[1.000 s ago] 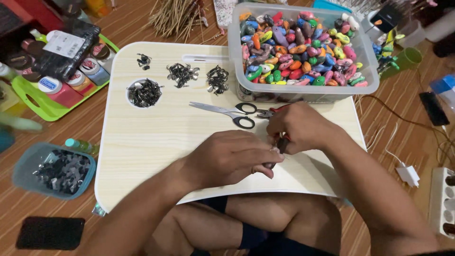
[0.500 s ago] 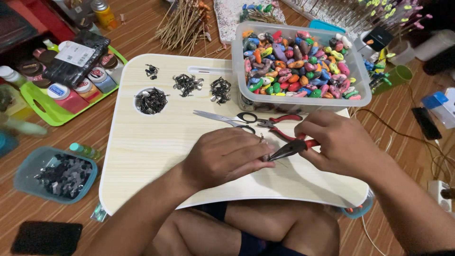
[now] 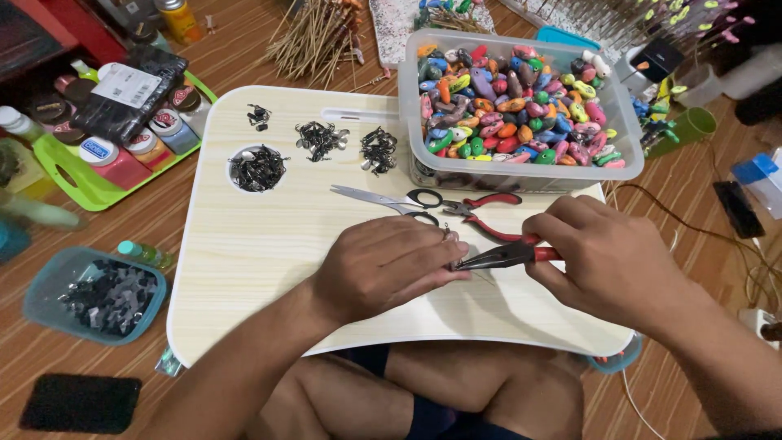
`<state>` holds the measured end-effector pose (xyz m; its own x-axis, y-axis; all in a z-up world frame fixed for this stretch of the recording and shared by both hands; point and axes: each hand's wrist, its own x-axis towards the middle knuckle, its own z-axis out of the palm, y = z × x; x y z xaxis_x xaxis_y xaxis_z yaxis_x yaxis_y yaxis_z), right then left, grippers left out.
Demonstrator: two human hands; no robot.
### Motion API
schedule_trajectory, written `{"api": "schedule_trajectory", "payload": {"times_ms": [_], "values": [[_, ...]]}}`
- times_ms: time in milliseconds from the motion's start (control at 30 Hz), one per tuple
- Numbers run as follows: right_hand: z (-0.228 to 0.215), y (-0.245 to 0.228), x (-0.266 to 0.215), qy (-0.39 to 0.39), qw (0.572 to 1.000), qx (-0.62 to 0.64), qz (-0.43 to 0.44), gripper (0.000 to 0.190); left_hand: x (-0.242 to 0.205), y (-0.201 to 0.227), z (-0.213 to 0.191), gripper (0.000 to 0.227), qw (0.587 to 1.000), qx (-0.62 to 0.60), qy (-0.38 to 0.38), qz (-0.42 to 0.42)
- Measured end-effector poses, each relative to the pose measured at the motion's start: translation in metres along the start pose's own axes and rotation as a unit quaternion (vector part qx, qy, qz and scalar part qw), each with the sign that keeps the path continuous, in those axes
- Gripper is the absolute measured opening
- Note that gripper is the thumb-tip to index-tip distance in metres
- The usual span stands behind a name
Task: Assembling fishing lures by attaching hooks and rings to lure bodies using pliers and scissors
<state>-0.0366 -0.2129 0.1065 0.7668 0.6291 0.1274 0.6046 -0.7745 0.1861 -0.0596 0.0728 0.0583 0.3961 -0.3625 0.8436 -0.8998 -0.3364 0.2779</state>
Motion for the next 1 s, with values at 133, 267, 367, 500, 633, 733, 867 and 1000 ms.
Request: {"api": "schedule_trajectory", "payload": {"times_ms": [133, 267, 367, 500, 633, 733, 867, 1000], "values": [[0.01, 0.001, 0.014, -0.03, 0.99, 0.137, -0.02, 0.032, -0.004, 0.0, 0.013, 0.029, 0.992, -0.12, 0.009, -0.028], [0.028, -0.004, 0.034, -0.003, 0.932, 0.346, -0.108, 0.008, -0.016, -0.001, 0.032, 0.026, 0.97, -0.221, 0.069, -0.077], [0.043, -0.005, 0.046, 0.007, 0.899, 0.405, -0.168, 0.011, -0.016, 0.0, 0.03, 0.026, 0.962, -0.25, 0.063, -0.095], [0.077, 0.003, 0.058, 0.033, 0.893, 0.394, -0.213, 0.027, -0.015, -0.002, 0.028, 0.027, 0.964, -0.251, 0.043, -0.078], [0.1, 0.015, 0.066, 0.053, 0.915, 0.339, -0.213, 0.033, -0.012, 0.001, 0.025, 0.027, 0.972, -0.226, 0.033, -0.062], [0.106, 0.018, 0.073, 0.04, 0.933, 0.275, -0.228, 0.034, -0.015, 0.002, 0.027, 0.025, 0.978, -0.201, 0.028, -0.051], [0.097, 0.018, 0.082, -0.001, 0.936, 0.252, -0.245, 0.033, -0.019, 0.001, 0.028, 0.02, 0.984, -0.172, 0.028, -0.038], [0.09, 0.015, 0.081, -0.029, 0.945, 0.234, -0.228, 0.035, -0.02, -0.001, 0.029, 0.021, 0.987, -0.152, 0.026, -0.037]]}}
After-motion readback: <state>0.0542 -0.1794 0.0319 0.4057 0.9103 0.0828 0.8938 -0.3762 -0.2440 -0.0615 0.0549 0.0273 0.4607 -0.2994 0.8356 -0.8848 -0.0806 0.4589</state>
